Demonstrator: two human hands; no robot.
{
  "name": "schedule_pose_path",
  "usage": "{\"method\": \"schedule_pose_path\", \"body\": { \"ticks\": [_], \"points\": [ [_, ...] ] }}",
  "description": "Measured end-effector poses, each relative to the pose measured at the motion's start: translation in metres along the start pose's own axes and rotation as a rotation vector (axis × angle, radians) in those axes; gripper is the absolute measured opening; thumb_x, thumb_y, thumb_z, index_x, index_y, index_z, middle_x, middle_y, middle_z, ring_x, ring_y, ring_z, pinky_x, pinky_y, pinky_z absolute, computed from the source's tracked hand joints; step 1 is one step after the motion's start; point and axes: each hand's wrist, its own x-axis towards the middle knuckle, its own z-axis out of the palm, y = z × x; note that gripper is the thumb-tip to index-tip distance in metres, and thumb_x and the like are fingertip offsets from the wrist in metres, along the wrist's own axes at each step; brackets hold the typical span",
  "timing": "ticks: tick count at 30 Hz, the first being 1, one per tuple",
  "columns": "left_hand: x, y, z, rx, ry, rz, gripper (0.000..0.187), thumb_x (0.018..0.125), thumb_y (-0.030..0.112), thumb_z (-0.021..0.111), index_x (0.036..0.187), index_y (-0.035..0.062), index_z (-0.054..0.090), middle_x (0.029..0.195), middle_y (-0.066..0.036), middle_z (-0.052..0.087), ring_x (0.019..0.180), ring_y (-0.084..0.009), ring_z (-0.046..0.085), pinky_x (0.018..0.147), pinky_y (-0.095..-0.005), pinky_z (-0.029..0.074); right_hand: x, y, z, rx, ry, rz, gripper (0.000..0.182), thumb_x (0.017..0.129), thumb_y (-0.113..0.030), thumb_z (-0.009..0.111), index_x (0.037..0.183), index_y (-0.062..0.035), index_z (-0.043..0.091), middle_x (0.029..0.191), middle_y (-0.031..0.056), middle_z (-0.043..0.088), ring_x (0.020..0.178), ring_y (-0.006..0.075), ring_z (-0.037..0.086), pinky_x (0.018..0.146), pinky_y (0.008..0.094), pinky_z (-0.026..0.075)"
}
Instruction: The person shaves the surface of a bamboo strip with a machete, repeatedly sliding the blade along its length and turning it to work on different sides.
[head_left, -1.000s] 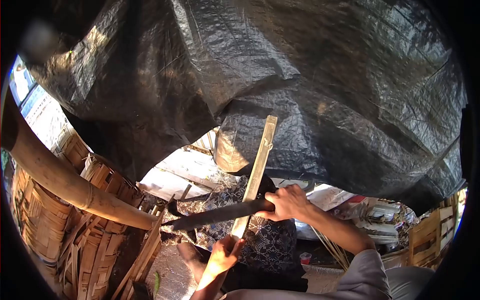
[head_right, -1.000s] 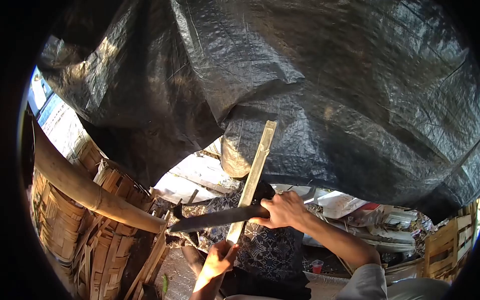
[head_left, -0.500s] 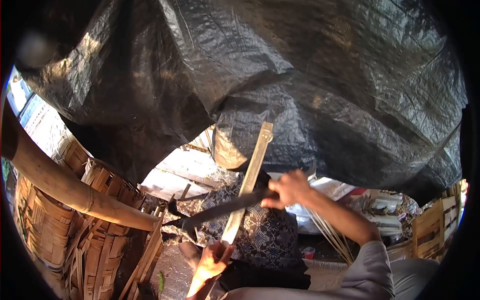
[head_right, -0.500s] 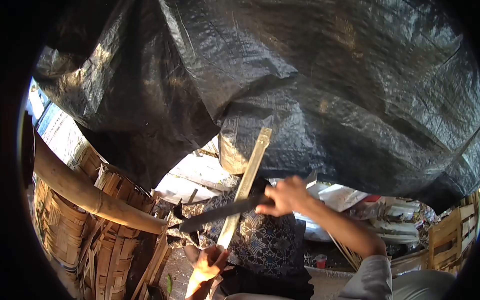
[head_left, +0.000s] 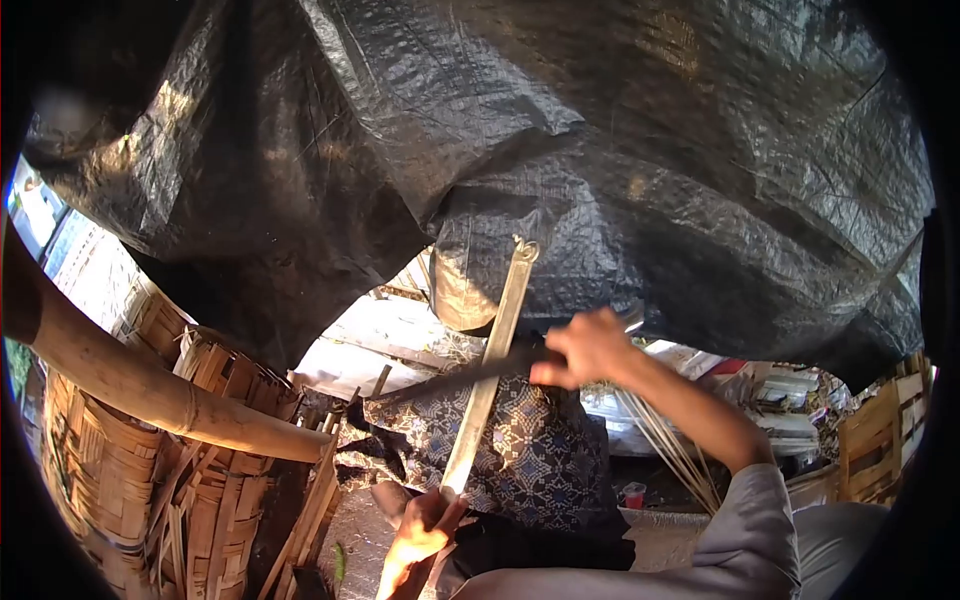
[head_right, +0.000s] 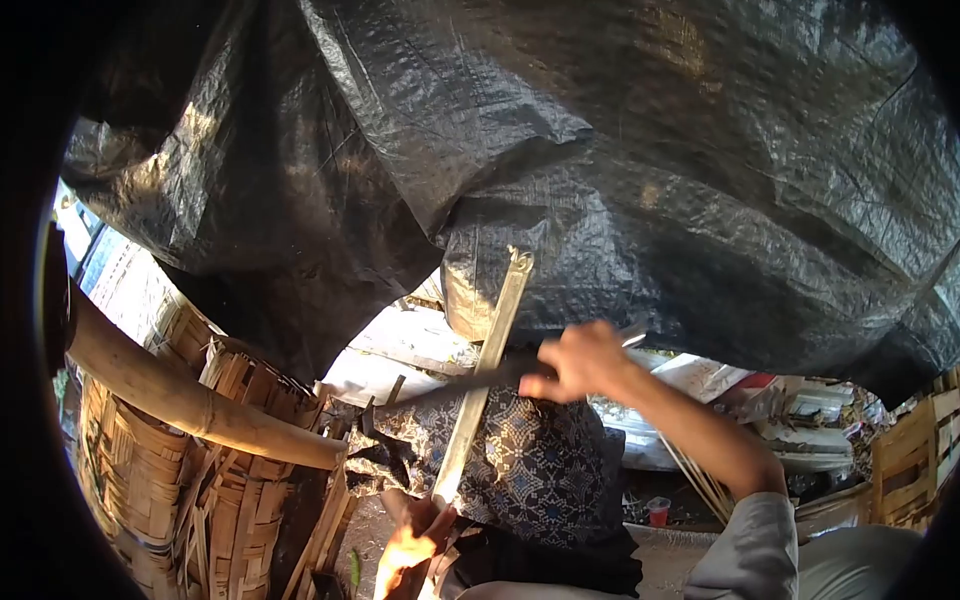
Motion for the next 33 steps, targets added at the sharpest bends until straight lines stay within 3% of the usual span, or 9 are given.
{"method": "schedule_pose_path", "body": {
  "ticks": [4,6,10,12,15,20,25,30,33],
  "points": [
    [0.003,-0.009,-0.015,0.478,0.027,0.195,0.022,0.085,0.017,0.063,0.072,0.0015,0.055,0.053,0.003,0.049,0.045,-0.0049,0.042,0.040,-0.0234,0.029,0.029,0.053,0.002,0.209,0.120,0.438,0.063,0.085,-0.060,0.042,0.067,-0.0040,0.065,0.052,0.0138,0.056,0.049,0.0290,0.058,0.049,0.0413,0.047],
    [0.011,-0.004,-0.013,0.425,-0.040,0.402,0.023,0.083,0.018,0.065,0.071,0.0009,0.055,0.051,0.002,0.049,0.045,-0.0053,0.043,0.040,-0.0242,0.030,0.024,0.026,-0.009,0.251,0.018,0.381,0.064,0.086,-0.061,0.041,0.074,-0.0029,0.067,0.049,0.0125,0.054,0.047,0.0267,0.057,0.046,0.0389,0.047],
    [0.016,0.012,-0.001,0.407,0.050,0.058,0.024,0.081,0.017,0.066,0.068,0.0013,0.053,0.053,0.002,0.051,0.048,-0.0033,0.041,0.042,-0.0231,0.029,-0.002,-0.020,-0.002,0.023,0.018,-0.013,0.069,0.078,-0.072,0.040,0.073,-0.0080,0.065,0.044,0.0079,0.052,0.042,0.0245,0.057,0.040,0.0348,0.046],
    [0.014,0.013,0.007,0.364,0.065,0.410,0.024,0.081,0.016,0.066,0.067,0.0017,0.053,0.054,0.002,0.051,0.050,-0.0029,0.041,0.042,-0.0229,0.030,-0.012,-0.033,0.007,-0.061,-0.060,-0.145,0.069,0.077,-0.074,0.038,0.071,-0.0107,0.064,0.041,0.0067,0.049,0.041,0.0235,0.057,0.039,0.0359,0.045],
    [0.011,0.018,0.007,0.350,0.022,0.299,0.021,0.081,0.015,0.066,0.068,0.0020,0.054,0.054,0.002,0.051,0.051,-0.0028,0.043,0.044,-0.0225,0.032,-0.017,-0.023,0.006,-0.086,-0.093,-0.142,0.067,0.075,-0.075,0.039,0.070,-0.0131,0.064,0.043,0.0069,0.050,0.043,0.0223,0.058,0.042,0.0388,0.046],
    [-0.010,0.000,-0.003,0.229,-0.098,0.225,0.009,0.083,0.009,0.062,0.080,0.0005,0.060,0.059,0.003,0.056,0.055,-0.0025,0.047,0.046,-0.0207,0.037,0.030,0.094,-0.013,0.183,0.170,0.770,0.068,0.086,-0.060,0.036,0.085,0.0007,0.067,0.079,0.0207,0.065,0.079,0.0340,0.065,0.067,0.0418,0.052],
    [0.001,-0.011,-0.005,0.331,-0.087,0.161,0.012,0.085,0.012,0.062,0.082,0.0002,0.059,0.060,0.003,0.057,0.051,-0.0030,0.047,0.044,-0.0214,0.034,0.003,0.124,0.040,0.228,0.079,0.781,0.075,0.081,-0.066,0.039,0.092,0.0031,0.065,0.093,0.0223,0.064,0.090,0.0377,0.062,0.081,0.0473,0.047],
    [0.014,-0.003,0.005,0.398,-0.209,0.224,0.014,0.086,0.014,0.061,0.081,0.0015,0.057,0.057,0.004,0.053,0.046,-0.0036,0.044,0.042,-0.0220,0.031,-0.040,0.082,0.140,0.429,-0.131,0.782,0.078,0.081,-0.070,0.035,0.073,0.0017,0.066,0.070,0.0231,0.062,0.072,0.0379,0.063,0.071,0.0473,0.047],
    [0.015,0.021,0.021,-0.056,-0.085,0.021,0.016,0.088,0.014,0.059,0.078,0.0025,0.053,0.052,0.003,0.046,0.043,-0.0028,0.040,0.039,-0.0205,0.029,-0.075,0.054,0.204,0.734,-0.201,0.874,0.080,0.085,-0.067,0.028,0.070,0.0021,0.066,0.070,0.0249,0.062,0.073,0.0397,0.062,0.076,0.0465,0.045]
  ]
}}
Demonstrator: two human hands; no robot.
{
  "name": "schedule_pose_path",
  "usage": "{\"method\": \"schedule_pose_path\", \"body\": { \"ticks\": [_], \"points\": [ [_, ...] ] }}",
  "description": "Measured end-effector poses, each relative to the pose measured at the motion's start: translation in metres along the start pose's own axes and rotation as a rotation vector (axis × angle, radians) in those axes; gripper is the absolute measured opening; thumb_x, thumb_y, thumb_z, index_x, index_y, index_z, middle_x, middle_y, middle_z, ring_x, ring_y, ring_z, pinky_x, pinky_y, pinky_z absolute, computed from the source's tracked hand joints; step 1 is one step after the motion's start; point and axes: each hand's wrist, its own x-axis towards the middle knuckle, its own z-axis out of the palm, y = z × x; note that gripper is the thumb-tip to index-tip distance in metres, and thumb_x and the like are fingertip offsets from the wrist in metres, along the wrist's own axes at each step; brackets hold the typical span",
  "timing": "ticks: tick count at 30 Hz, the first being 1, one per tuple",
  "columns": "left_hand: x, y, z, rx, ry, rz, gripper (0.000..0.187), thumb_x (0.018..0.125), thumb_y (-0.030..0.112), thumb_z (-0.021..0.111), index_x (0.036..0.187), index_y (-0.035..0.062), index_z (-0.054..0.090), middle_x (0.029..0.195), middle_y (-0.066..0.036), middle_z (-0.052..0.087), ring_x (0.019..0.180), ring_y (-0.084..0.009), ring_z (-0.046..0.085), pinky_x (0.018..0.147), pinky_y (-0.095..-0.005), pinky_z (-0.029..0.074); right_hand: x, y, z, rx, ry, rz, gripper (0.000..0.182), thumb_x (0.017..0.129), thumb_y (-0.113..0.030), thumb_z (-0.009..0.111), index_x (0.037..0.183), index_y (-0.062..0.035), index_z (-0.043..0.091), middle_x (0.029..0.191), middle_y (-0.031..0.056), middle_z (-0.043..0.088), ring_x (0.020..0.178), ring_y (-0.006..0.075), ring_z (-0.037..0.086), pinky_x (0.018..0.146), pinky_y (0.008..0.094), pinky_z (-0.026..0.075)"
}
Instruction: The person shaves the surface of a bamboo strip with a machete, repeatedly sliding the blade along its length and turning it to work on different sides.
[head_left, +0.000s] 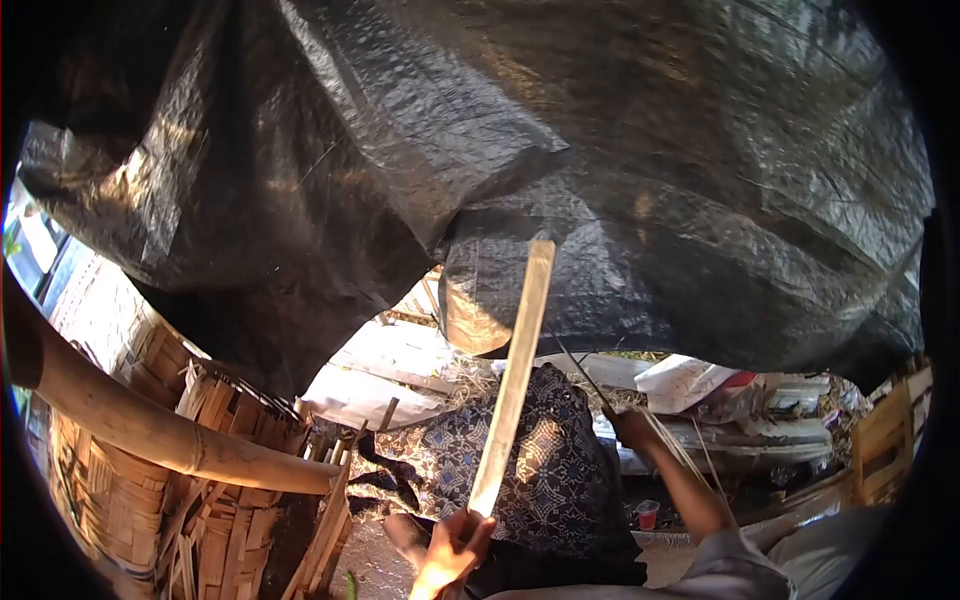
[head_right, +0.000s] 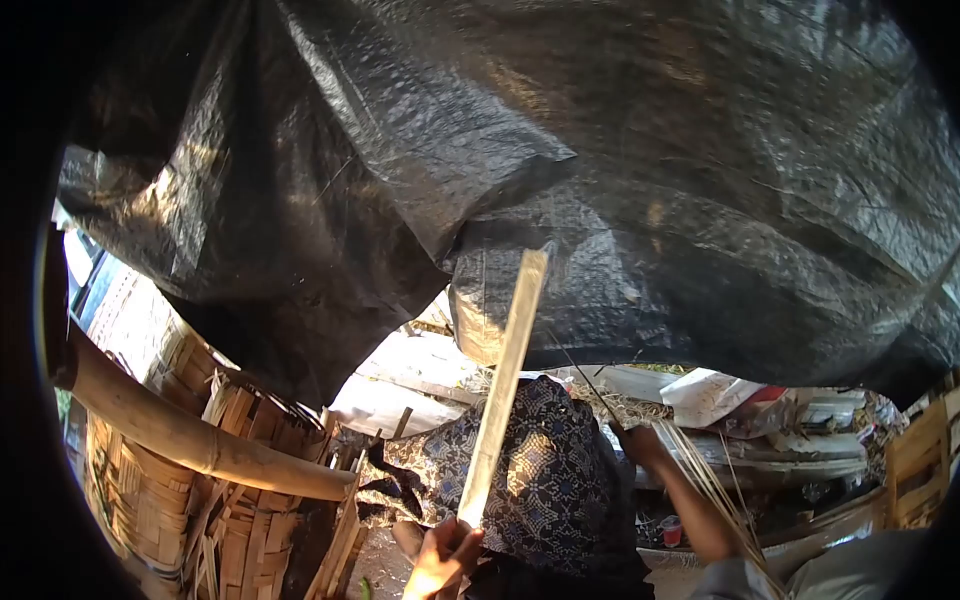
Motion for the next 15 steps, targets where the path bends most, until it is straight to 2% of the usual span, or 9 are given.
{"method": "schedule_pose_path", "body": {
  "ticks": [1,2,3,4,5,7,8,13,15],
  "points": [
    [0.006,0.005,0.001,-0.020,0.000,0.005,0.018,0.088,0.016,0.059,0.082,0.0007,0.052,0.053,0.002,0.047,0.041,-0.0048,0.042,0.038,-0.0215,0.032,0.007,0.027,0.025,-0.055,-0.127,-0.058,0.079,0.085,-0.067,0.030,0.077,0.0036,0.066,0.074,0.0275,0.062,0.080,0.0408,0.062,0.078,0.0461,0.044],
    [0.013,0.011,0.004,-0.039,-0.002,-0.001,0.019,0.088,0.016,0.059,0.084,0.0001,0.051,0.053,0.002,0.047,0.041,-0.0056,0.043,0.037,-0.0219,0.033,0.018,0.064,0.059,-0.052,-0.035,-0.058,0.079,0.085,-0.066,0.030,0.083,0.0045,0.066,0.079,0.0286,0.062,0.086,0.0412,0.061,0.080,0.0446,0.044],
    [0.019,0.015,0.007,-0.055,-0.006,-0.008,0.020,0.088,0.017,0.060,0.086,-0.0006,0.050,0.054,0.001,0.047,0.041,-0.0064,0.043,0.037,-0.0223,0.034,-0.032,0.021,0.034,0.120,-0.090,0.110,0.080,0.085,-0.067,0.030,0.086,0.0057,0.065,0.083,0.0292,0.062,0.092,0.0410,0.059,0.083,0.0440,0.044],
    [0.026,0.015,0.010,-0.058,-0.004,0.002,0.021,0.088,0.018,0.059,0.088,-0.0009,0.049,0.055,0.000,0.048,0.041,-0.0071,0.045,0.038,-0.0221,0.035,-0.005,0.085,0.087,-0.084,0.115,-0.119,0.078,0.087,-0.063,0.033,0.082,0.0078,0.065,0.076,0.0275,0.062,0.081,0.0381,0.062,0.077,0.0438,0.046],
    [0.031,0.025,0.012,-0.050,-0.056,-0.019,0.024,0.089,0.022,0.058,0.086,-0.0007,0.049,0.055,0.000,0.048,0.043,-0.0070,0.047,0.039,-0.0222,0.037,-0.017,0.069,0.077,-0.090,0.100,-0.128,0.078,0.087,-0.063,0.033,0.082,0.0078,0.065,0.076,0.0275,0.062,0.081,0.0381,0.062,0.077,0.0438,0.046],
    [0.039,0.033,0.019,-0.028,-0.037,-0.042,0.027,0.089,0.025,0.057,0.085,-0.0005,0.050,0.056,0.000,0.049,0.045,-0.0072,0.048,0.041,-0.0227,0.039,-0.058,0.038,0.054,0.273,-0.057,0.125,0.073,0.089,-0.057,0.036,0.078,0.0093,0.063,0.069,0.0256,0.061,0.070,0.0350,0.063,0.068,0.0424,0.046],
    [0.045,0.030,0.020,0.016,-0.036,-0.017,0.028,0.089,0.027,0.057,0.085,-0.0001,0.050,0.056,0.000,0.049,0.047,-0.0072,0.048,0.044,-0.0229,0.040,-0.071,0.029,0.050,0.348,0.005,0.052,0.068,0.091,-0.052,0.037,0.075,0.0096,0.061,0.062,0.0246,0.059,0.062,0.0327,0.063,0.062,0.0411,0.045],
    [0.061,0.021,0.035,-0.070,-0.048,0.015,0.032,0.088,0.031,0.059,0.087,0.0005,0.051,0.062,0.001,0.049,0.055,-0.0063,0.049,0.050,-0.0234,0.043,-0.086,0.037,0.062,0.363,0.088,-0.014,0.062,0.092,-0.049,0.037,0.079,0.0075,0.059,0.067,0.0271,0.057,0.069,0.0376,0.062,0.063,0.0410,0.044],
    [0.066,0.023,0.042,0.100,0.032,0.118,0.031,0.084,0.028,0.064,0.089,-0.0001,0.052,0.062,-0.002,0.051,0.053,-0.0103,0.051,0.050,-0.0257,0.043,-0.094,0.027,0.056,0.307,0.151,-0.041,0.060,0.092,-0.048,0.037,0.080,0.0071,0.058,0.069,0.0275,0.057,0.076,0.0418,0.060,0.064,0.0407,0.044]
  ]
}}
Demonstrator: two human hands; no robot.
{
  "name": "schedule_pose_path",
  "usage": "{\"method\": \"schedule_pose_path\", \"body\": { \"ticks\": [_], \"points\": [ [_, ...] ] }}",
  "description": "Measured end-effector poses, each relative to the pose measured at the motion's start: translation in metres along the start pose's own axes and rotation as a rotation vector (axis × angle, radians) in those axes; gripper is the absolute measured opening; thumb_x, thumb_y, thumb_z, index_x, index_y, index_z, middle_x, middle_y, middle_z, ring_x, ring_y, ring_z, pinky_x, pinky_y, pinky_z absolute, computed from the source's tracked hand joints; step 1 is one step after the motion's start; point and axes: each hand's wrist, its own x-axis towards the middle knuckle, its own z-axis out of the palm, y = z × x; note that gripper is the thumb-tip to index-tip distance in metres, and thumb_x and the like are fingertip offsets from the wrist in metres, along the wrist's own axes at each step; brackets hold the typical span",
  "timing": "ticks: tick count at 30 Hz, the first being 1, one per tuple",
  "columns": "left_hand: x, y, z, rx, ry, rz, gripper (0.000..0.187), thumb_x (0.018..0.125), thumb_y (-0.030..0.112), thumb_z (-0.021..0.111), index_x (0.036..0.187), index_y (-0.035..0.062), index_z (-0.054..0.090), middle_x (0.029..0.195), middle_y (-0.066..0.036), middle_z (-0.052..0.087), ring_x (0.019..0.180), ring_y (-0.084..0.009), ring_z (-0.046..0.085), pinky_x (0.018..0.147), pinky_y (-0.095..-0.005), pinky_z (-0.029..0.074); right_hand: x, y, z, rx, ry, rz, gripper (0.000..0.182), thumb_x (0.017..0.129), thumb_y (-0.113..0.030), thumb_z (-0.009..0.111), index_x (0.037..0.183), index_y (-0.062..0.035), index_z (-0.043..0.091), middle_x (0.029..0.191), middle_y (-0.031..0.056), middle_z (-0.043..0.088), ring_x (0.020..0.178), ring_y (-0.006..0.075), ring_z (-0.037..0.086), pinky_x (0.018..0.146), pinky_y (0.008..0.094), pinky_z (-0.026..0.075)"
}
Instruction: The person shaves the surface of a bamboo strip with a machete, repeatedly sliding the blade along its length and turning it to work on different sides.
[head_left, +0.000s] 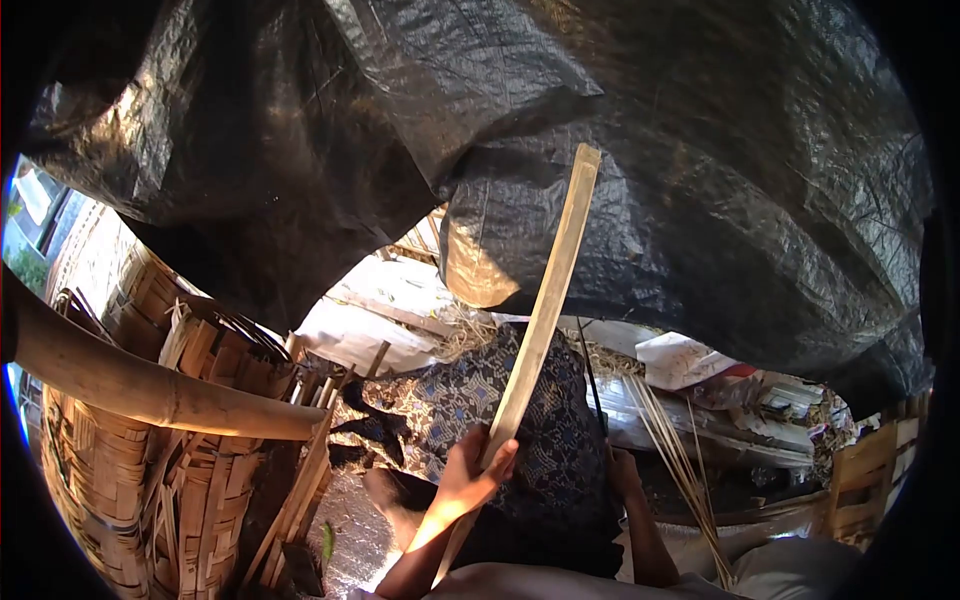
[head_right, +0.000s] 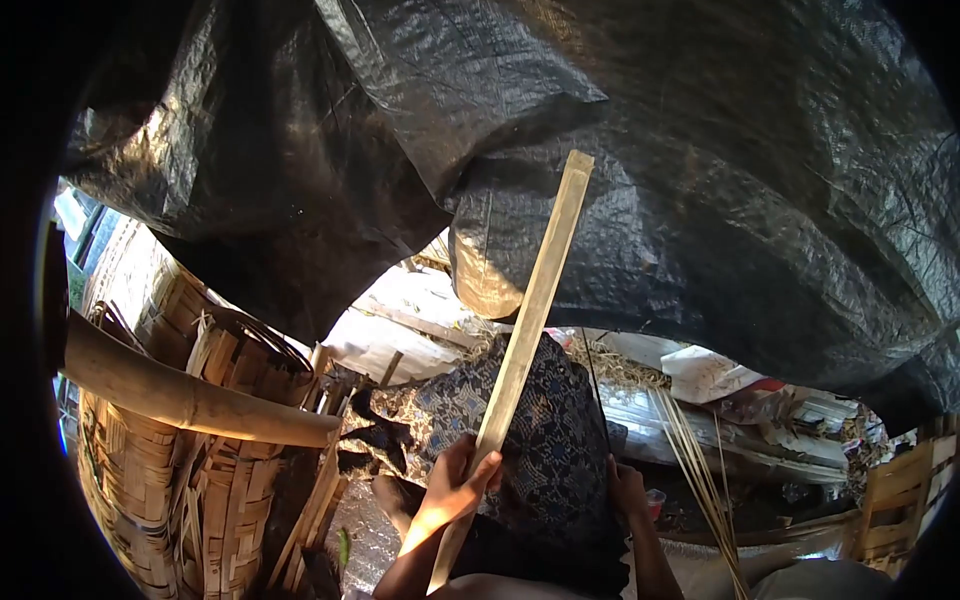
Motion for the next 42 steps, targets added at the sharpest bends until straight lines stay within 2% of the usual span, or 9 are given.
{"method": "schedule_pose_path", "body": {
  "ticks": [4,7,14,18,20,24,28,38,42],
  "points": [
    [0.008,-0.006,-0.006,0.502,0.191,0.437,0.042,0.070,0.014,0.072,0.102,-0.0037,0.052,0.091,-0.019,0.055,0.084,-0.0316,0.057,0.071,-0.0384,0.046,-0.010,-0.014,-0.010,-0.024,-0.027,0.019,0.058,0.093,-0.046,0.037,0.081,0.0068,0.057,0.066,0.0266,0.055,0.074,0.0414,0.060,0.061,0.0401,0.043],
    [0.000,-0.028,-0.026,0.489,0.267,0.393,0.052,0.070,0.012,0.072,0.116,0.0010,0.051,0.113,-0.015,0.050,0.101,-0.0257,0.053,0.081,-0.0354,0.047,-0.017,-0.013,-0.015,-0.005,-0.037,0.024,0.057,0.093,-0.045,0.036,0.081,0.0065,0.058,0.064,0.0247,0.056,0.069,0.0370,0.062,0.061,0.0395,0.042],
    [-0.063,-0.082,-0.063,0.279,0.274,0.178,0.034,0.072,0.020,0.075,0.093,-0.0018,0.059,0.085,-0.012,0.061,0.073,-0.0187,0.061,0.067,-0.0279,0.050,-0.031,0.005,-0.012,-0.065,-0.059,0.139,0.059,0.093,-0.047,0.038,0.081,0.0066,0.061,0.064,0.0182,0.060,0.063,0.0212,0.060,0.060,0.0373,0.043],
    [-0.086,-0.097,-0.064,0.407,0.150,0.164,0.027,0.073,0.019,0.073,0.088,0.0004,0.060,0.075,-0.010,0.061,0.066,-0.0172,0.061,0.060,-0.0273,0.048,-0.034,-0.014,-0.022,0.295,-0.160,0.345,0.058,0.090,-0.052,0.041,0.089,0.0017,0.061,0.068,0.0092,0.059,0.064,0.0182,0.056,0.063,0.0339,0.043],
    [-0.087,-0.108,-0.065,0.356,-0.046,0.034,0.023,0.075,0.019,0.072,0.082,0.0016,0.058,0.072,-0.013,0.060,0.062,-0.0201,0.060,0.053,-0.0312,0.045,-0.031,-0.021,-0.029,0.535,-0.143,0.371,0.052,0.089,-0.052,0.045,0.085,-0.0030,0.061,0.063,0.0055,0.056,0.056,0.0169,0.053,0.057,0.0337,0.043],
    [-0.073,-0.087,-0.049,0.533,0.069,0.144,0.023,0.081,0.018,0.065,0.083,0.0000,0.051,0.069,-0.021,0.056,0.060,-0.0353,0.056,0.052,-0.0390,0.041,-0.026,-0.043,-0.050,0.722,-0.086,0.533,0.036,0.084,-0.048,0.058,0.078,-0.0138,0.046,0.056,-0.0015,0.043,0.042,0.0118,0.042,0.041,0.0307,0.037],
    [-0.041,-0.055,-0.033,0.340,0.121,0.158,0.025,0.087,0.022,0.057,0.087,-0.0024,0.050,0.067,-0.022,0.055,0.059,-0.0372,0.054,0.053,-0.0409,0.040,-0.030,-0.072,-0.053,0.852,-0.090,0.405,0.040,0.085,-0.049,0.055,0.070,-0.0157,0.039,0.047,-0.0021,0.036,0.033,0.0101,0.032,0.039,0.0280,0.032],
    [-0.019,-0.023,-0.002,0.172,-0.084,0.235,0.032,0.097,0.026,0.039,0.087,-0.0029,0.051,0.054,-0.015,0.043,0.050,-0.0213,0.042,0.051,-0.0372,0.036,-0.058,-0.120,-0.052,0.391,-0.079,-0.231,0.041,0.092,-0.040,0.047,0.072,-0.0041,0.046,0.050,0.0028,0.044,0.036,0.0104,0.043,0.035,0.0246,0.033],
    [-0.011,-0.039,0.012,0.094,-0.198,0.194,0.034,0.097,0.027,0.038,0.086,-0.0029,0.050,0.055,-0.016,0.046,0.049,-0.0273,0.046,0.051,-0.0389,0.037,-0.045,-0.118,-0.048,-0.437,0.327,-0.799,0.034,0.082,-0.036,0.060,0.085,-0.0021,0.063,0.063,0.0120,0.060,0.056,0.0317,0.058,0.057,0.0379,0.048]
  ]
}}
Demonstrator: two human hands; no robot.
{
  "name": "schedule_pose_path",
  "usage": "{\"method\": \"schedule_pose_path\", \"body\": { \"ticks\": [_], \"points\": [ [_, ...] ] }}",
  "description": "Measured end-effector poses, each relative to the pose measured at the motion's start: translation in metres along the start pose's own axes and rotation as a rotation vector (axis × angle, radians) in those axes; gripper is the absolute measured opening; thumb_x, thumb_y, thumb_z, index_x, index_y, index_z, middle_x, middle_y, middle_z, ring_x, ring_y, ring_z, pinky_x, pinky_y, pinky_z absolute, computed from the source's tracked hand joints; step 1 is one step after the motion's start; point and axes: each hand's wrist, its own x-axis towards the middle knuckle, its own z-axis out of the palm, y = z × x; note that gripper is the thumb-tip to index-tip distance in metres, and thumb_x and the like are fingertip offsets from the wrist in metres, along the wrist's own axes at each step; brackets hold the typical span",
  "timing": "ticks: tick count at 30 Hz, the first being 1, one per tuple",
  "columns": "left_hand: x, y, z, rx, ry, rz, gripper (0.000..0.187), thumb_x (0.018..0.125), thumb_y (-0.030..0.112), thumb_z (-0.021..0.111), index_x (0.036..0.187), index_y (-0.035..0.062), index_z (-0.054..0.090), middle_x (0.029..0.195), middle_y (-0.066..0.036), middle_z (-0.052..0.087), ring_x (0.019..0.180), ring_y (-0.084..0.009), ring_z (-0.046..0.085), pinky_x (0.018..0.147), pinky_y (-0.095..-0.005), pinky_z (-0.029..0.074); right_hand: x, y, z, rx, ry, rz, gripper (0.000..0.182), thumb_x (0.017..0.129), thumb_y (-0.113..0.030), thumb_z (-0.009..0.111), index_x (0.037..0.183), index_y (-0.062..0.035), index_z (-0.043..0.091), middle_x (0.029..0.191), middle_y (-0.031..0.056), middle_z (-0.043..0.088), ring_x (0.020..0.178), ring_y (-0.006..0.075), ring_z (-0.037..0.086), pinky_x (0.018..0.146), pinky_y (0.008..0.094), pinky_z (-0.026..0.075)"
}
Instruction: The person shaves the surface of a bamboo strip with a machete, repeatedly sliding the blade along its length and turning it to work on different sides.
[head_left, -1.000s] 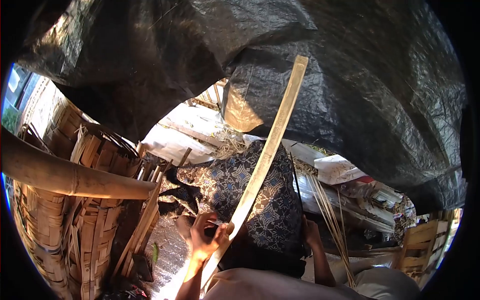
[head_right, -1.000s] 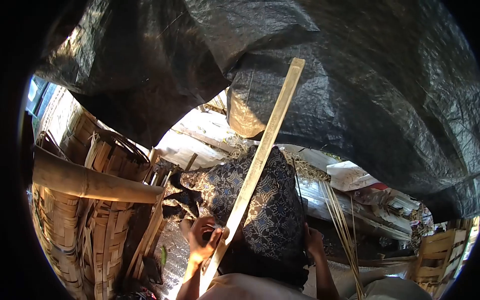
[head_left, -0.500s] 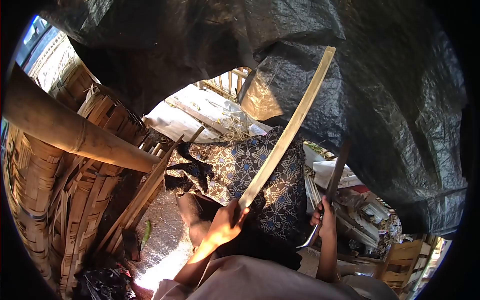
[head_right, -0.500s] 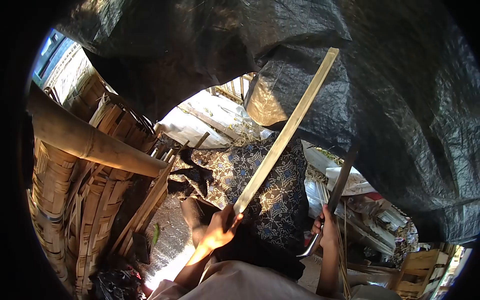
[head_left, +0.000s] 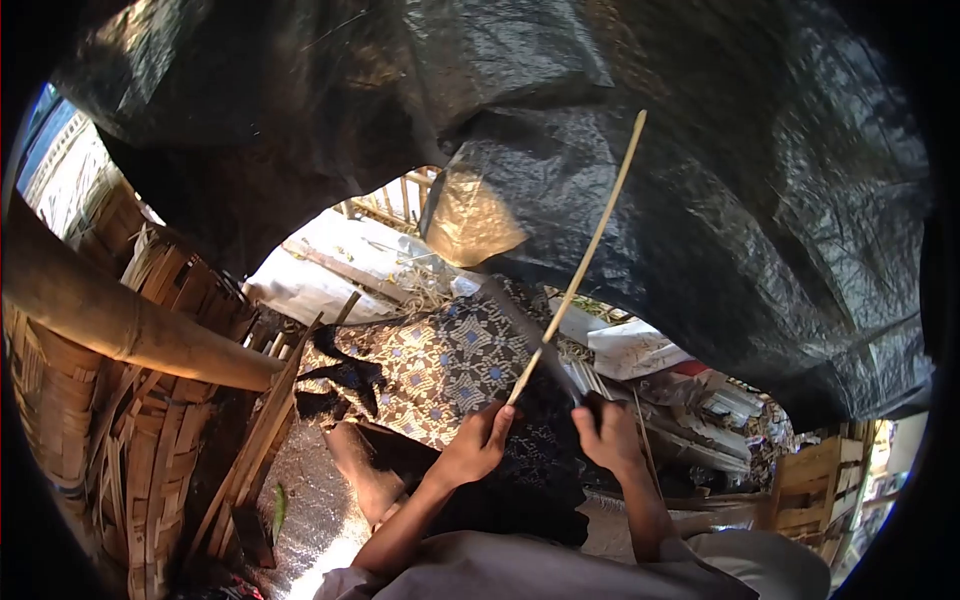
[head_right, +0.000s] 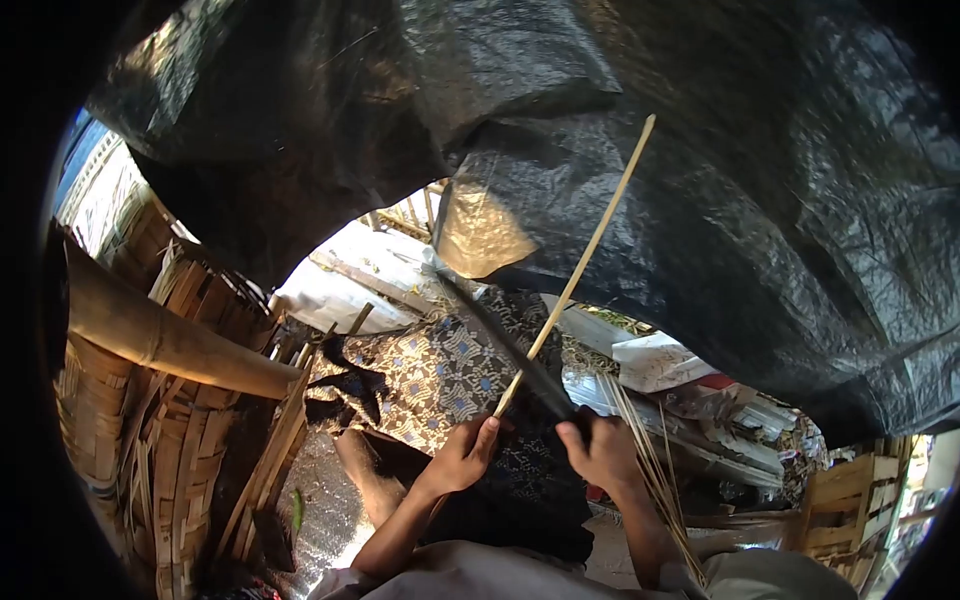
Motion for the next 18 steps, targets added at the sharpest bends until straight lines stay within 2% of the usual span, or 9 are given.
{"method": "schedule_pose_path", "body": {
  "ticks": [2,4,8,10,12,13,14,15,18],
  "points": [
    [-0.001,0.004,0.002,0.088,0.090,0.022,0.033,0.097,0.026,0.038,0.086,-0.0027,0.050,0.056,-0.019,0.049,0.050,-0.0331,0.051,0.051,-0.0411,0.037,0.011,-0.011,-0.006,-0.036,-0.149,0.036,0.043,0.078,-0.047,0.061,0.085,-0.0045,0.065,0.066,0.0112,0.062,0.061,0.0312,0.062,0.058,0.0389,0.050],
    [-0.003,0.013,0.001,0.143,0.088,0.027,0.029,0.096,0.021,0.040,0.083,-0.0035,0.050,0.056,-0.021,0.052,0.051,-0.0383,0.053,0.048,-0.0423,0.037,0.022,-0.021,-0.011,-0.068,-0.309,0.073,0.044,0.076,-0.048,0.063,0.086,-0.0048,0.064,0.062,0.0112,0.061,0.061,0.0318,0.061,0.061,0.0432,0.049],
    [-0.006,0.019,0.000,0.368,0.241,0.068,0.018,0.090,0.013,0.048,0.085,-0.0047,0.048,0.054,-0.021,0.050,0.047,-0.0392,0.051,0.043,-0.0418,0.037,0.027,-0.020,-0.007,-0.090,-0.238,-0.066,0.045,0.074,-0.051,0.063,0.082,-0.0066,0.064,0.053,0.0081,0.057,0.053,0.0294,0.060,0.053,0.0427,0.049],
    [-0.004,0.017,-0.001,0.416,0.308,0.087,0.014,0.088,0.009,0.051,0.086,-0.0048,0.047,0.054,-0.020,0.050,0.047,-0.0389,0.050,0.042,-0.0414,0.037,0.033,-0.025,-0.010,-0.127,-0.342,-0.063,0.047,0.074,-0.054,0.062,0.080,-0.0075,0.064,0.053,0.0091,0.057,0.052,0.0300,0.060,0.050,0.0421,0.048],
    [0.001,0.008,-0.004,0.472,0.358,0.341,0.022,0.087,0.014,0.054,0.088,-0.0045,0.043,0.052,-0.021,0.051,0.047,-0.0409,0.053,0.041,-0.0452,0.040,0.040,-0.026,-0.013,-0.174,-0.323,-0.079,0.047,0.074,-0.055,0.061,0.079,-0.0077,0.064,0.053,0.0095,0.057,0.051,0.0306,0.060,0.050,0.0424,0.048],
    [0.001,0.008,-0.005,0.477,0.356,0.340,0.022,0.087,0.014,0.054,0.088,-0.0045,0.043,0.052,-0.021,0.051,0.047,-0.0409,0.053,0.041,-0.0452,0.040,0.044,-0.025,-0.013,-0.225,-0.301,-0.099,0.048,0.074,-0.056,0.060,0.078,-0.0079,0.064,0.053,0.0099,0.057,0.051,0.0312,0.059,0.050,0.0427,0.048],
    [0.000,0.008,-0.005,0.498,0.337,0.239,0.022,0.087,0.014,0.055,0.087,-0.0039,0.042,0.052,-0.021,0.052,0.048,-0.0408,0.054,0.042,-0.0452,0.040,0.047,-0.012,-0.007,-0.219,-0.244,-0.119,0.048,0.076,-0.056,0.057,0.079,-0.0088,0.065,0.054,0.0125,0.057,0.051,0.0338,0.059,0.052,0.0457,0.048],
    [-0.002,0.008,-0.005,0.516,0.315,0.135,0.023,0.087,0.014,0.055,0.085,-0.0033,0.041,0.053,-0.021,0.052,0.049,-0.0407,0.054,0.042,-0.0453,0.041,0.052,-0.003,-0.003,-0.266,-0.217,-0.040,0.050,0.077,-0.057,0.056,0.076,-0.0083,0.065,0.054,0.0123,0.057,0.051,0.0317,0.059,0.050,0.0440,0.048],
    [0.000,0.008,-0.006,0.480,0.309,0.119,0.023,0.086,0.015,0.056,0.083,-0.0024,0.040,0.055,-0.021,0.053,0.049,-0.0407,0.054,0.043,-0.0458,0.041,0.060,0.010,0.002,-0.193,-0.169,0.080,0.053,0.079,-0.058,0.053,0.076,-0.0066,0.066,0.056,0.0152,0.059,0.053,0.0316,0.061,0.049,0.0419,0.049]
  ]
}}
